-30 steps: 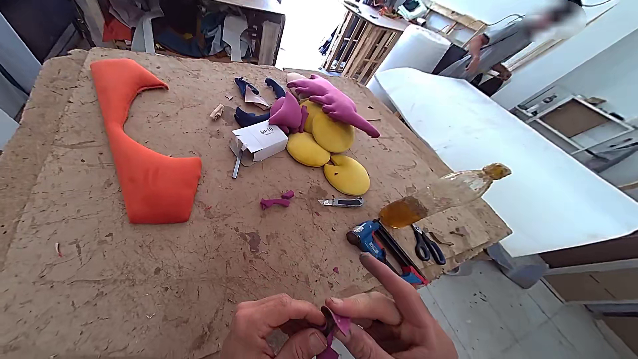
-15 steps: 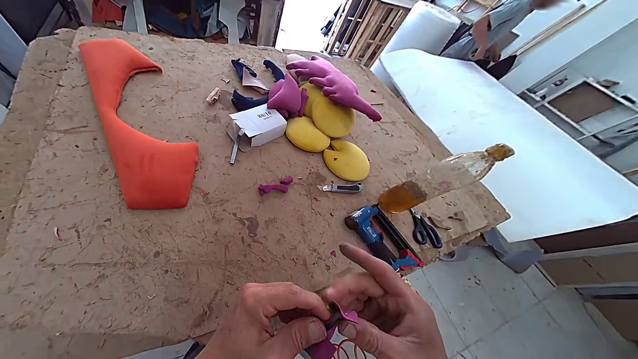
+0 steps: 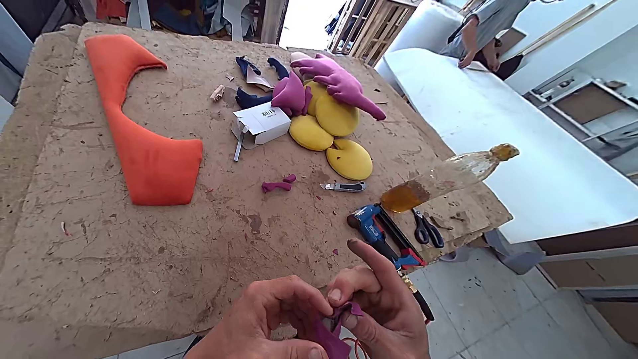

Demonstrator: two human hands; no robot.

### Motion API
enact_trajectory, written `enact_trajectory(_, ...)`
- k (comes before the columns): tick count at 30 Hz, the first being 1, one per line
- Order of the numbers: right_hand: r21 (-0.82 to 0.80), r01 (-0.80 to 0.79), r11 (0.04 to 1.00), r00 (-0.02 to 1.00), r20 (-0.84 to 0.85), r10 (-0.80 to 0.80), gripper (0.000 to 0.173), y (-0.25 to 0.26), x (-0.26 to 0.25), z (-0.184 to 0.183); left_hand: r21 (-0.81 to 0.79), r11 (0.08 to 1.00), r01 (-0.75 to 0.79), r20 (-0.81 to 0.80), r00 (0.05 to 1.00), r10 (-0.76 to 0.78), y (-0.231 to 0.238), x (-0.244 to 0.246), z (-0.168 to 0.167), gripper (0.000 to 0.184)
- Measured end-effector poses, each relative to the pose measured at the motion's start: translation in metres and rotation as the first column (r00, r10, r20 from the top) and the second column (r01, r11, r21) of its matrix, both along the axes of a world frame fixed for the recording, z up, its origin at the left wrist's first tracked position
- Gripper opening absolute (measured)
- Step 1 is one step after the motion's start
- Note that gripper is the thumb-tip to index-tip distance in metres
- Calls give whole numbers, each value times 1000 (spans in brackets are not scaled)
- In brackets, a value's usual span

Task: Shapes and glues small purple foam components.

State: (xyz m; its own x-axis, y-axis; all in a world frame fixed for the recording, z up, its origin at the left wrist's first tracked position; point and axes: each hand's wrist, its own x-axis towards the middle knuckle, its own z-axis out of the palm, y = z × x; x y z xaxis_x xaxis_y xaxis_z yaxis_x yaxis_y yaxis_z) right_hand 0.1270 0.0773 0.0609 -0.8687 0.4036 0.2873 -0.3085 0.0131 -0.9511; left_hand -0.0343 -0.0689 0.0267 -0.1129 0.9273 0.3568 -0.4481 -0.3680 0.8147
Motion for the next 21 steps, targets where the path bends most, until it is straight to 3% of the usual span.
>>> enact_trajectory(3,-13,-27,1000,1000,10,27,69,-3,-1,0,-9,1000,-3,-16,1000,3,1,-1,0,25)
enact_trajectory(11,-57,-46,997,999,-11,46,70,-1,-3,-4,85,989,-118,-291,947,138,6,-4,4,20)
enact_trajectory(18,-188,-97,977,994,-70,86,70,10,-7,-35,114,975,-193,-575,787,223,12,-14,0,23)
enact_trajectory(21,-235,-95,967,995,-59,83,70,12,-7,-41,102,972,-213,-577,783,232,15,-14,-3,23)
